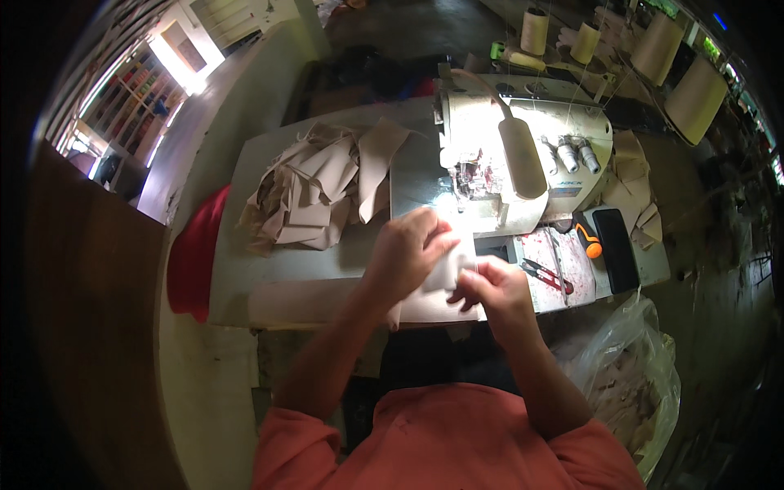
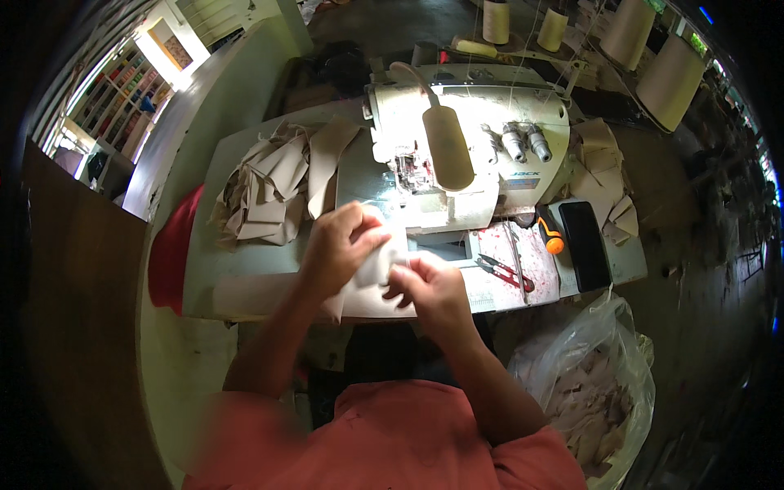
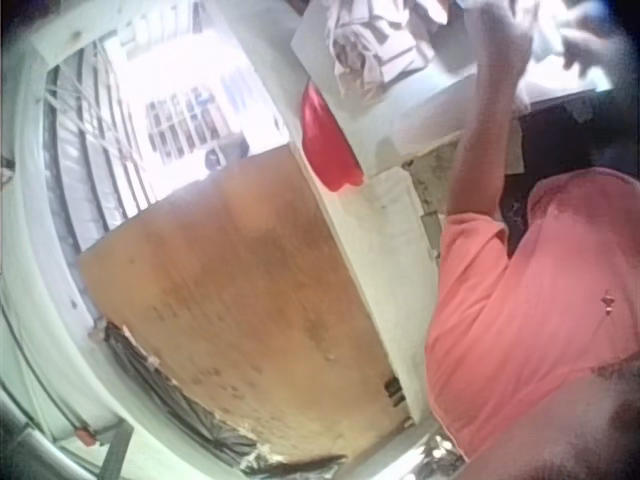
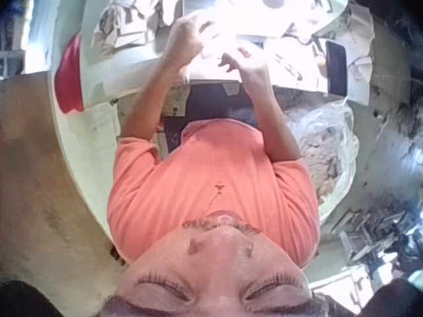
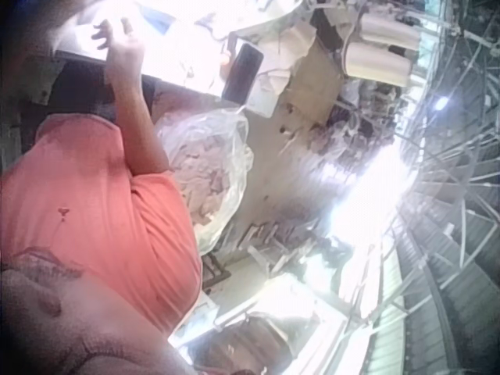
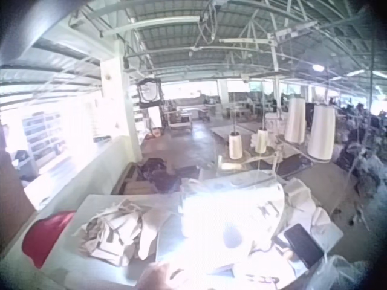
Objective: The person repeatedly folds light-colored fabric strips by hand on a worktable in front of a sewing machine. They pick up each strip, fold it, and place it on a growing pile to the left of the sewing machine.
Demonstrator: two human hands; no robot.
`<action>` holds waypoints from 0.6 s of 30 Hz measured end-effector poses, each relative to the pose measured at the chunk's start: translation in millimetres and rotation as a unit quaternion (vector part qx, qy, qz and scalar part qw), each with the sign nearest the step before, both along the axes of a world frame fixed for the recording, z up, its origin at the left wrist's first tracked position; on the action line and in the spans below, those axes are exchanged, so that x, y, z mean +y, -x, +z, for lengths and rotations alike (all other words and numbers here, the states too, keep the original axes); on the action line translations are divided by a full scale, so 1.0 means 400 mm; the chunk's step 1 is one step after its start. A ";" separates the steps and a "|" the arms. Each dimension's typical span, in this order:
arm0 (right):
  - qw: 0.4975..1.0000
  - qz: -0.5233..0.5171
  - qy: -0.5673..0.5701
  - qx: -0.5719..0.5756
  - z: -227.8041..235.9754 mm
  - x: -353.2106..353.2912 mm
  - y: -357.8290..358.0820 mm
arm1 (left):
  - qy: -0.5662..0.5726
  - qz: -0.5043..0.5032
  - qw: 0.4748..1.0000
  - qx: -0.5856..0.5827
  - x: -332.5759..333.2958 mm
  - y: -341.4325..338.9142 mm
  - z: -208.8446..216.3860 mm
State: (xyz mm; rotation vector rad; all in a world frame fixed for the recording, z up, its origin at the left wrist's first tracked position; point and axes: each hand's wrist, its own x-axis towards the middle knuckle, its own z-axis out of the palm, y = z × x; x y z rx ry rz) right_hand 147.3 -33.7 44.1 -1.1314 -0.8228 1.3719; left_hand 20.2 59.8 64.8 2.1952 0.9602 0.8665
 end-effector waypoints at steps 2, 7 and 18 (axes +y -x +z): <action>0.998 -0.050 -0.006 0.030 -0.049 0.041 -0.009 | -0.037 -0.033 0.999 0.017 0.037 -0.021 -0.010; 0.996 -0.076 -0.046 0.011 -0.079 0.028 -0.001 | -0.174 -0.077 0.972 0.138 0.038 -0.017 -0.028; 0.996 -0.079 -0.034 -0.019 -0.079 0.099 -0.015 | -0.201 -0.056 0.971 0.116 0.126 -0.048 -0.055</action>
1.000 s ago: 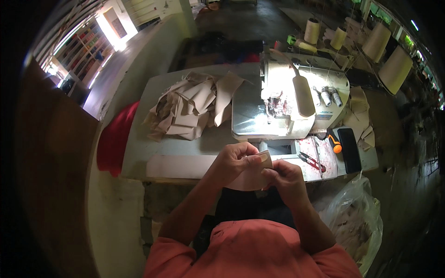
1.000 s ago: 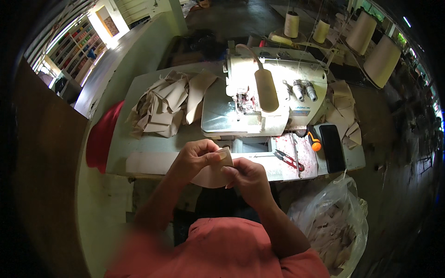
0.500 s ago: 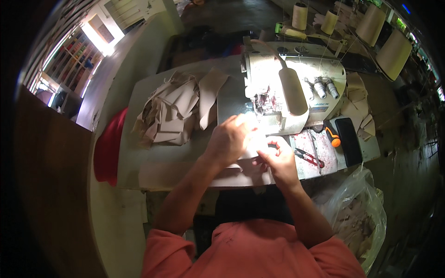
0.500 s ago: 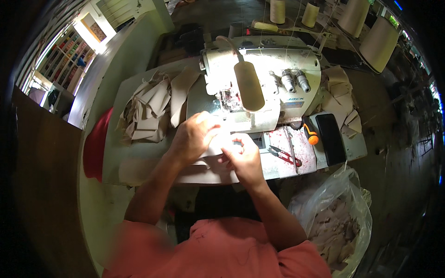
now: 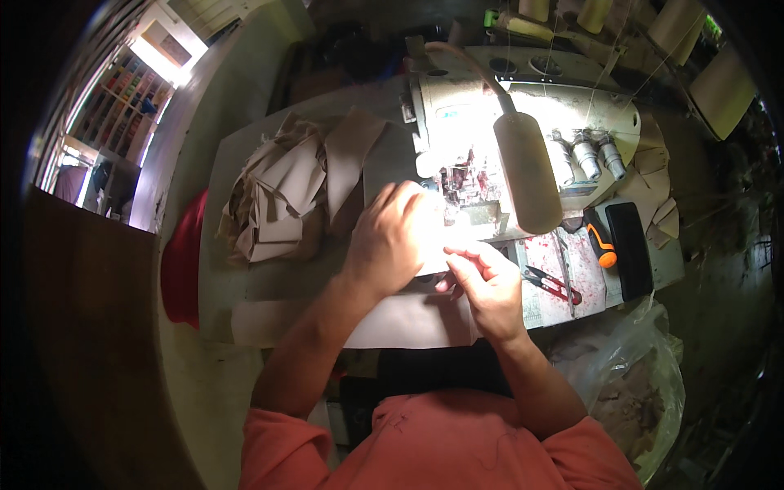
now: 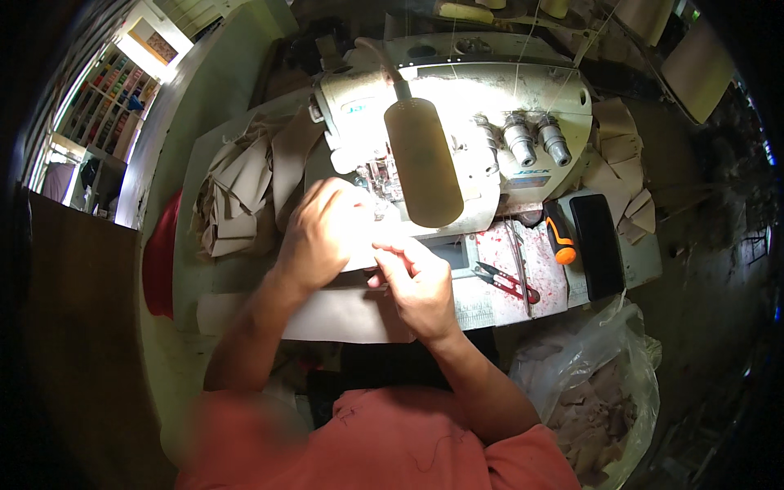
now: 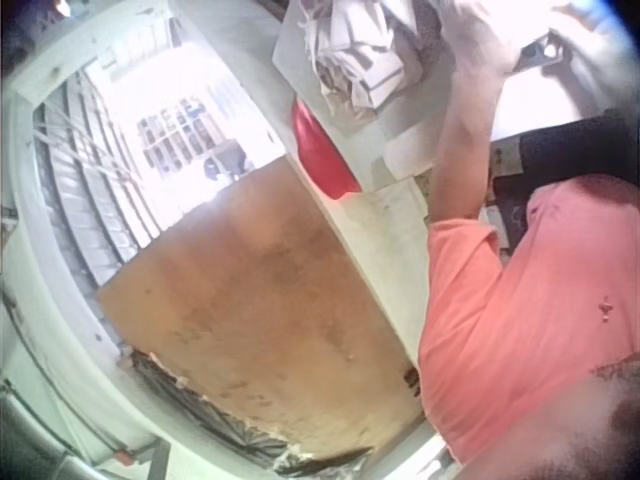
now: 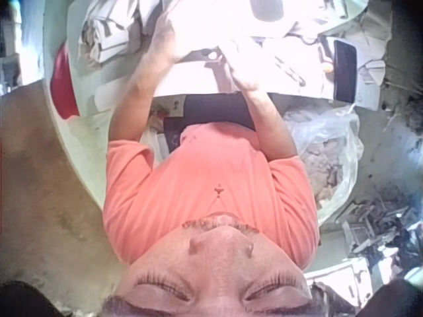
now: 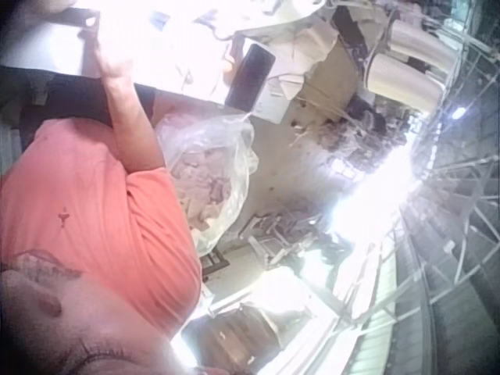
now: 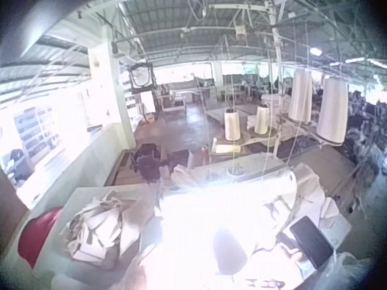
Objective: The person repeatedly folds light-colored fabric strips by hand on a worktable in front of a sewing machine. They pick up each strip, fold it, and place it on a growing pile to the left of the sewing machine.
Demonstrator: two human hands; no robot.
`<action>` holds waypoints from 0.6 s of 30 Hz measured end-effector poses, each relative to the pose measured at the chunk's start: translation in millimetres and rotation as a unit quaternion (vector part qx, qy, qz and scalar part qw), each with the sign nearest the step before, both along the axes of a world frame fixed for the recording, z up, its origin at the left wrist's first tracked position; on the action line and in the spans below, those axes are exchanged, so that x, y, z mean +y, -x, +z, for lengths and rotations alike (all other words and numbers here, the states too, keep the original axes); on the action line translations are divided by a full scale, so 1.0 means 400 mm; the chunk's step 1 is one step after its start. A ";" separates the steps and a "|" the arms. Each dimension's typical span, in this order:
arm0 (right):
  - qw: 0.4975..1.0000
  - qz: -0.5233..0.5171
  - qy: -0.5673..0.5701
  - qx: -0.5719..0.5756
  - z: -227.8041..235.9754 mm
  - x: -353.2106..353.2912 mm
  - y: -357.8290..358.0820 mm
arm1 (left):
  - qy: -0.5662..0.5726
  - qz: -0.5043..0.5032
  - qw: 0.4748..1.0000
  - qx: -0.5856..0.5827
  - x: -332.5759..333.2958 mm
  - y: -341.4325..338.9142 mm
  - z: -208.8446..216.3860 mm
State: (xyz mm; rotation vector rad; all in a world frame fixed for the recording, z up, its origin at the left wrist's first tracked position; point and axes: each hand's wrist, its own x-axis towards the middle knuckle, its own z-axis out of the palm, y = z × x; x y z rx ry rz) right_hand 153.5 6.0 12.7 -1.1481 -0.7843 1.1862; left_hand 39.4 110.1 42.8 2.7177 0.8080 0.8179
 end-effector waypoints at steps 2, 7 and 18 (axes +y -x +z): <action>1.000 0.004 -0.009 -0.018 -0.007 0.004 -0.005 | -0.083 0.024 0.996 -0.023 -0.039 -0.004 0.013; 0.999 -0.001 0.015 0.051 0.017 0.007 -0.001 | 0.042 0.001 0.998 -0.041 -0.005 0.022 -0.011; 0.999 -0.038 0.013 -0.014 -0.023 -0.128 -0.038 | -0.123 0.063 0.986 -0.091 0.253 -0.014 -0.068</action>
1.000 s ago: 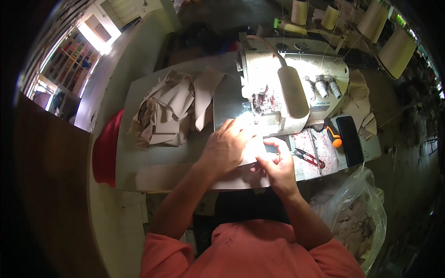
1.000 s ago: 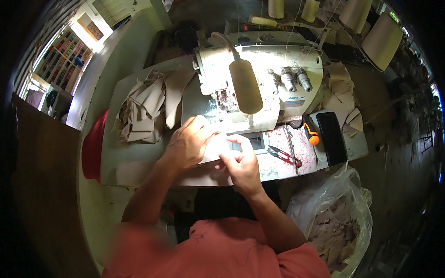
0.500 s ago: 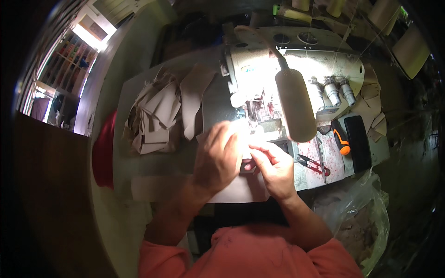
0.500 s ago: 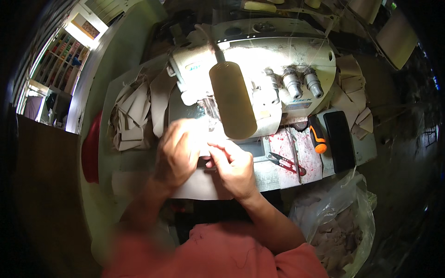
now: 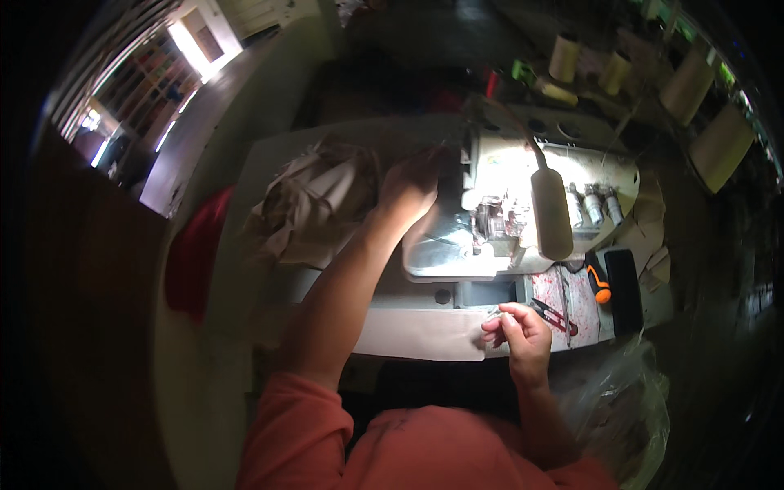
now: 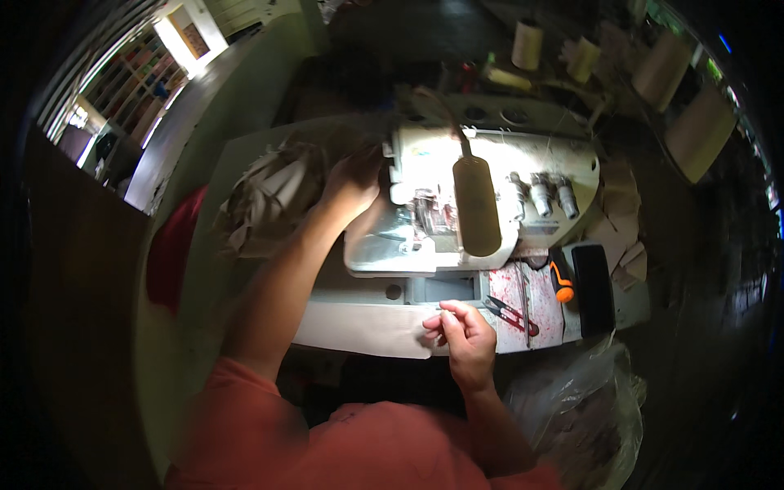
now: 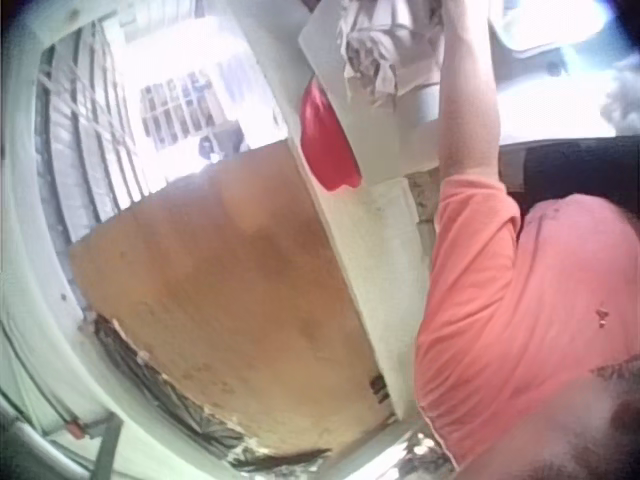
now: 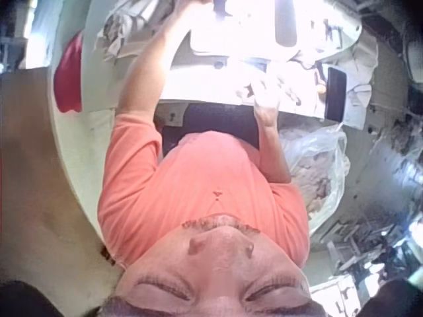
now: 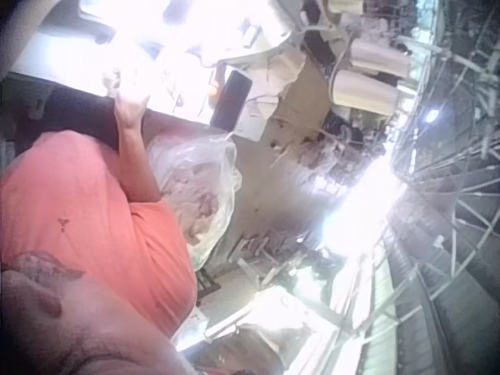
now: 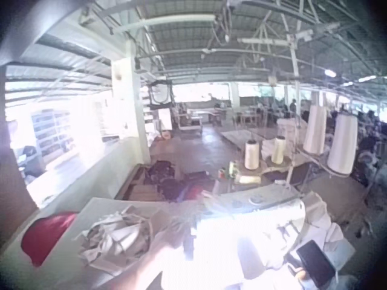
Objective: The person repeatedly folds light-colored fabric strips by hand on a worktable in front of a sewing machine. They pick up each strip, fold it, and place it on a growing pile to the left of the sewing machine.
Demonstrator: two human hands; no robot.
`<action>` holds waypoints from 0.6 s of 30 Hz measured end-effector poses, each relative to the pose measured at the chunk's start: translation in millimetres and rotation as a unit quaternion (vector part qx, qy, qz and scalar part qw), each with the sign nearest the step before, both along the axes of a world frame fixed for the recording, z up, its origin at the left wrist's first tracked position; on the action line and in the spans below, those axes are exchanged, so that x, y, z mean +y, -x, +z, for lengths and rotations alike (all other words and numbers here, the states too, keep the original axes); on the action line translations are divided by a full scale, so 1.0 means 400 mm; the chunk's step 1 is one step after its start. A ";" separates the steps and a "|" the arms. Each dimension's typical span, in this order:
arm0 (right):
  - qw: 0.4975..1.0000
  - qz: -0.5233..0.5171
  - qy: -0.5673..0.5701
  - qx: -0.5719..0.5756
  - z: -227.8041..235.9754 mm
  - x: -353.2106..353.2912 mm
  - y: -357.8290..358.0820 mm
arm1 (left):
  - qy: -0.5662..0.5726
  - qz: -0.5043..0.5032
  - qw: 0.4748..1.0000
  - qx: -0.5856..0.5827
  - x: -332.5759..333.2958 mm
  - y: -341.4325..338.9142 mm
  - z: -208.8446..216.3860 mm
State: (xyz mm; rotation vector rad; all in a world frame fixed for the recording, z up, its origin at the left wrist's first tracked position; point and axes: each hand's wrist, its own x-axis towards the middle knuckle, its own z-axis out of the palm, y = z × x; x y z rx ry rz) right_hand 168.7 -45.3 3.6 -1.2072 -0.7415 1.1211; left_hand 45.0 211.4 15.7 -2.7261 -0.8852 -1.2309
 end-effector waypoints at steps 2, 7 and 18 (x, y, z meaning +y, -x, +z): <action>0.999 -0.007 -0.015 -0.043 0.013 -0.013 -0.003 | 0.168 0.137 0.973 0.083 -0.013 0.020 0.070; 0.999 0.002 -0.026 -0.034 0.045 -0.052 -0.015 | 0.324 0.143 0.833 -0.425 0.020 0.341 0.103; 0.998 0.013 0.001 -0.062 0.041 -0.073 -0.019 | 0.147 0.041 0.983 0.103 -0.556 0.053 -0.018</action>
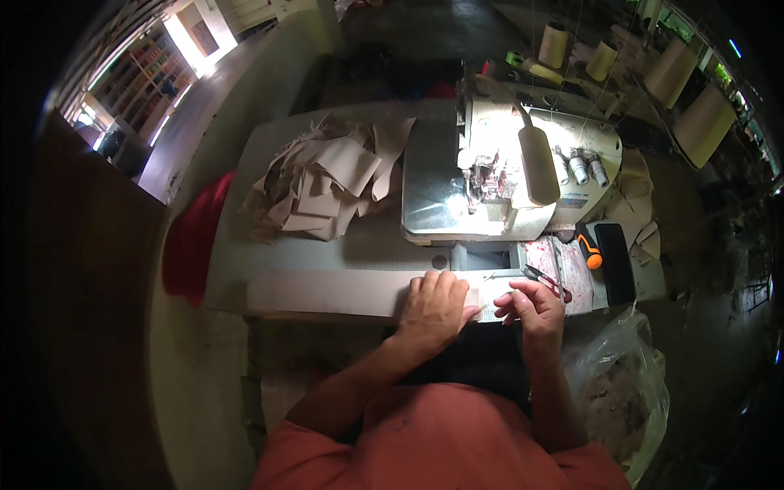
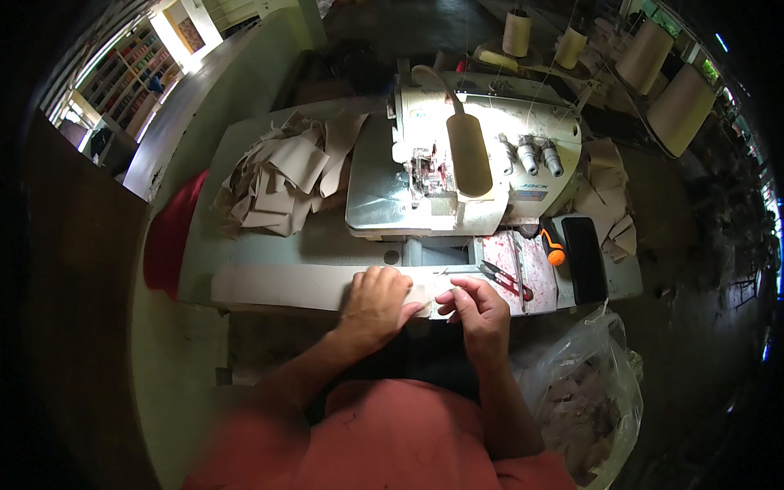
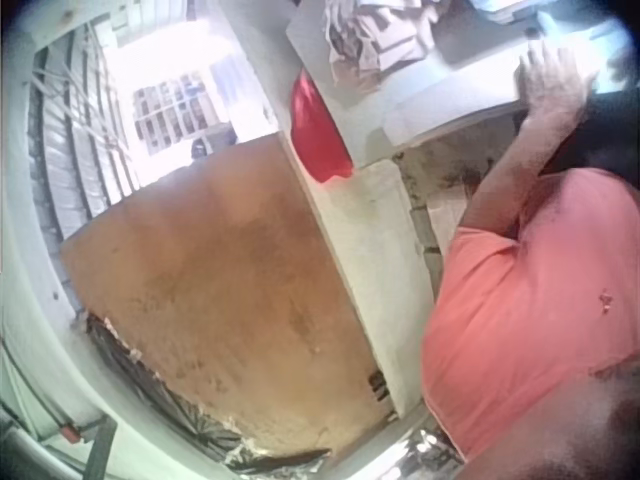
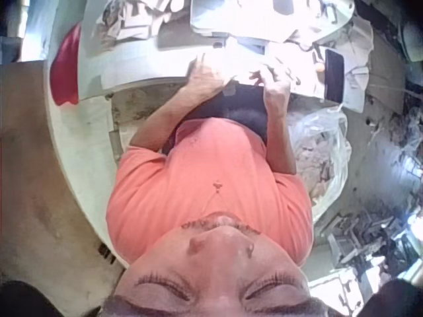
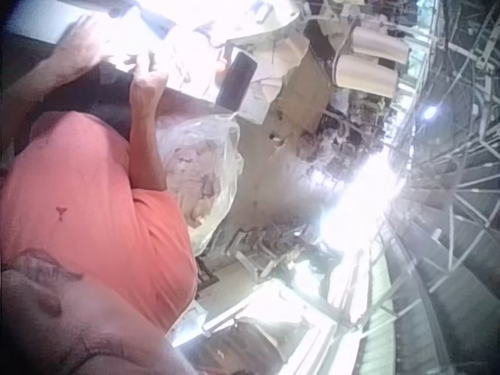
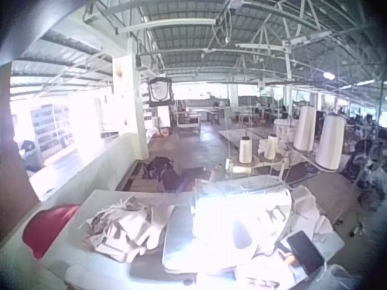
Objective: The person repeatedly folds light-colored fabric strips by hand on a worktable in front of a sewing machine. They pick up each strip, fold it, and place it on a growing pile to the left of the sewing machine.
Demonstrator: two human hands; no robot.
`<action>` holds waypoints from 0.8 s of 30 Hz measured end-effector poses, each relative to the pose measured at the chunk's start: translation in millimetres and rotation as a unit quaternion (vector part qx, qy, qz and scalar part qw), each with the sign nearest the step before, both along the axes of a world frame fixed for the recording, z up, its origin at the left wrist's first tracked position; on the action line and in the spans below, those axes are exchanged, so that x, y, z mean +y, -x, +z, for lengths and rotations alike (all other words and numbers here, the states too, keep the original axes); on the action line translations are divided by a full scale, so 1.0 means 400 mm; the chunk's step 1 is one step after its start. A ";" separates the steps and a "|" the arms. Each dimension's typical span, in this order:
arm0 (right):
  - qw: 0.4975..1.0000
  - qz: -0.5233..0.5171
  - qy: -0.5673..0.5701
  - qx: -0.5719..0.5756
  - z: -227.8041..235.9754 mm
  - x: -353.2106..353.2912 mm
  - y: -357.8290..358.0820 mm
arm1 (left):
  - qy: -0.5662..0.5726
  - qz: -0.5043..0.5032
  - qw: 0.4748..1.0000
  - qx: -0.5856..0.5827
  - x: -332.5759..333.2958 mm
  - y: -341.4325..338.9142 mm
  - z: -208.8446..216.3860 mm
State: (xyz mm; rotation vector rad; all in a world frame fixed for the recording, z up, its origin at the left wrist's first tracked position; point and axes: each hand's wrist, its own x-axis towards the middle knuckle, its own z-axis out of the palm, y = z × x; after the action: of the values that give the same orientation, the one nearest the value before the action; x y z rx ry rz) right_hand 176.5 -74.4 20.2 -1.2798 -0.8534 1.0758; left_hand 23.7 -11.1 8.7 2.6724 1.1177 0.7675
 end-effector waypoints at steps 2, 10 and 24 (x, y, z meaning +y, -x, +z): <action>1.000 -0.007 0.005 -0.002 0.002 -0.007 -0.007 | -0.002 0.019 1.000 0.013 0.004 -0.013 -0.032; 0.987 0.101 0.124 -0.029 0.027 0.032 0.028 | 0.184 -0.049 0.937 -0.294 0.035 0.022 -0.047; 0.991 0.070 0.066 -0.098 -0.001 0.039 0.065 | 0.213 0.006 0.889 -0.406 0.014 0.026 -0.058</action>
State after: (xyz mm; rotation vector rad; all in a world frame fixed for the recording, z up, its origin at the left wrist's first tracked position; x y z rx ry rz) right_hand 150.6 -58.9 19.9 -1.4710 -1.0473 1.1455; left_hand 13.4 -5.4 -14.6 1.6896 0.9110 1.2866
